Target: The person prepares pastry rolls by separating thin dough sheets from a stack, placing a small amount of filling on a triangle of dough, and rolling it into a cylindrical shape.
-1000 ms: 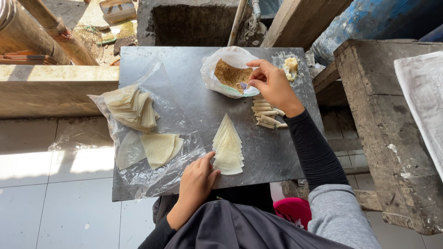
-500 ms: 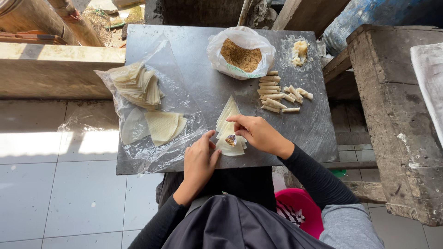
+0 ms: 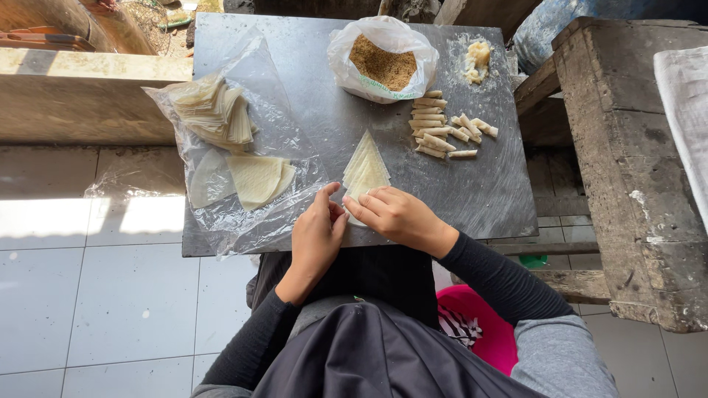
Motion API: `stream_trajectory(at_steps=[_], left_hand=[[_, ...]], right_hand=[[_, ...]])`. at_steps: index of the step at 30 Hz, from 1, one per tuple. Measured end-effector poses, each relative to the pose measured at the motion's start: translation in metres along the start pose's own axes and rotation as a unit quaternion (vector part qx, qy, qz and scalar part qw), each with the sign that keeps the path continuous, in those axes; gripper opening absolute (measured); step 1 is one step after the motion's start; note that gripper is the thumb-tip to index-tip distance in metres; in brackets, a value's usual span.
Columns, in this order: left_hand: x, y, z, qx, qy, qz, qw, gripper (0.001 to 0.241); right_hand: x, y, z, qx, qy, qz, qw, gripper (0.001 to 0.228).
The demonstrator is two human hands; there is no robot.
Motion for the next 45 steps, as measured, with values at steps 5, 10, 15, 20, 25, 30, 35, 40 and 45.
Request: stream_trajectory(at_steps=[5,10,15,20,25,30,35,40,45], left_hand=[[0.0,-0.002,-0.004,0.017,-0.025,0.002,1.0,0.054],[-0.001,-0.002,-0.005,0.03,-0.039,0.005,0.999,0.057],[-0.001,-0.002,-0.008,0.032,-0.05,0.004,0.998,0.053],[0.002,-0.004,-0.015,0.013,-0.064,0.0,0.998,0.047],[-0.005,0.0,-0.013,-0.027,-0.088,0.006,0.996,0.045],[-0.013,0.004,-0.012,-0.066,-0.071,0.01,0.995,0.048],[-0.016,0.006,-0.009,-0.081,-0.042,0.014,0.996,0.051],[-0.017,0.006,-0.008,-0.128,-0.011,0.014,0.992,0.053],[-0.021,-0.001,0.008,-0.14,-0.01,0.018,0.99,0.049]], right_hand=[[0.005,-0.003,0.007,0.003,-0.022,-0.014,1.0,0.045],[0.011,-0.004,0.005,-0.022,0.015,-0.039,0.999,0.045],[0.021,-0.01,-0.021,-0.192,0.126,-0.087,0.969,0.044],[-0.004,-0.001,-0.097,-0.297,0.139,-0.212,0.921,0.035],[-0.043,0.036,-0.168,-0.354,0.106,-0.239,0.898,0.055],[-0.04,0.019,-0.115,-0.391,0.162,-0.219,0.879,0.072],[-0.029,-0.035,-0.006,-0.497,0.194,-0.149,0.832,0.06],[-0.031,-0.052,0.06,-0.515,0.13,-0.148,0.834,0.053],[-0.038,-0.056,0.085,-0.487,0.076,-0.128,0.86,0.046]])
Point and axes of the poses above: each hand's wrist, its own y-axis towards the middle knuckle, its own x-axis out of the back of the hand, z = x × y, the point moved 1 cm from there along y, towards the middle knuckle, and after that the axes turned 11 degrees about -y, right-handed, at the moved point
